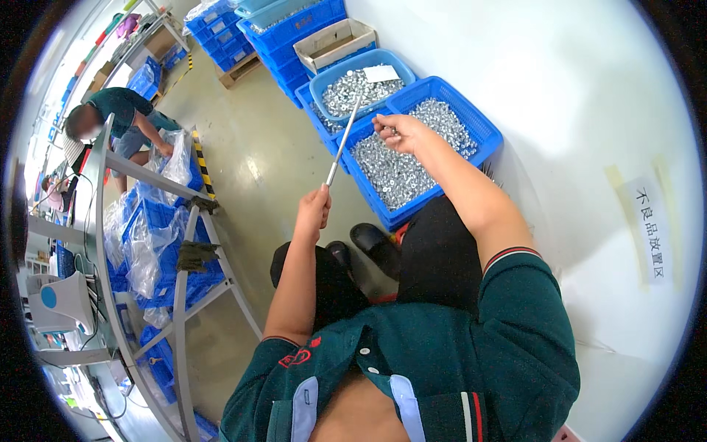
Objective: The person is picking small metal components from a blue bin and sliding them onto a metal rod.
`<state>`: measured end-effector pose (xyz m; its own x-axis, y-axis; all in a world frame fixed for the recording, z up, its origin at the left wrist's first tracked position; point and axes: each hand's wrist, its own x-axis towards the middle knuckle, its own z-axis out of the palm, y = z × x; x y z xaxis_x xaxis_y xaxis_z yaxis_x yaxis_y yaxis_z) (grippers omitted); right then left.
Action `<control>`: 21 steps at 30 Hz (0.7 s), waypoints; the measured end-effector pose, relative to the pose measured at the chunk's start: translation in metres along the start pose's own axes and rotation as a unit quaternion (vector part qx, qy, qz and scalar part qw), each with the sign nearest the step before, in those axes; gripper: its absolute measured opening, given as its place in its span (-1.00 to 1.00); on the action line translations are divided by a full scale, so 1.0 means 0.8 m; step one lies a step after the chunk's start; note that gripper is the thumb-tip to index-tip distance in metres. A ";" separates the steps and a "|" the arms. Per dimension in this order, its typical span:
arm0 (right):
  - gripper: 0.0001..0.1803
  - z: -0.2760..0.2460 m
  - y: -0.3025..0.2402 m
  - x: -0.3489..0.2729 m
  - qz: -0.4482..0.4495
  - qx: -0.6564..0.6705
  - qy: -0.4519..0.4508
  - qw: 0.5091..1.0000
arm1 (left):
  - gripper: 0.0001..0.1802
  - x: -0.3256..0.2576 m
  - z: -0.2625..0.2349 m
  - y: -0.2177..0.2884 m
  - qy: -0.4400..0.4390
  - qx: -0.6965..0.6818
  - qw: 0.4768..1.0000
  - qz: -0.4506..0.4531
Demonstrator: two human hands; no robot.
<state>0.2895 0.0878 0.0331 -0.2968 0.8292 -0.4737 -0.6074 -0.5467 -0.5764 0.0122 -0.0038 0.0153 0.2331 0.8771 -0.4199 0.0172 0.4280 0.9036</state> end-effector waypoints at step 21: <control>-0.81 0.027 -0.016 -0.023 -0.047 0.086 -0.041 0.994 | -0.55 -0.006 -0.009 -0.011 0.011 0.126 0.990 0.067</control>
<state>0.2871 0.0820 0.0638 -0.2876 0.8866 -0.3624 -0.7501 -0.4437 -0.4904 0.0043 -0.0101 0.0089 0.2278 0.9285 -0.2931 0.2293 0.2414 0.9429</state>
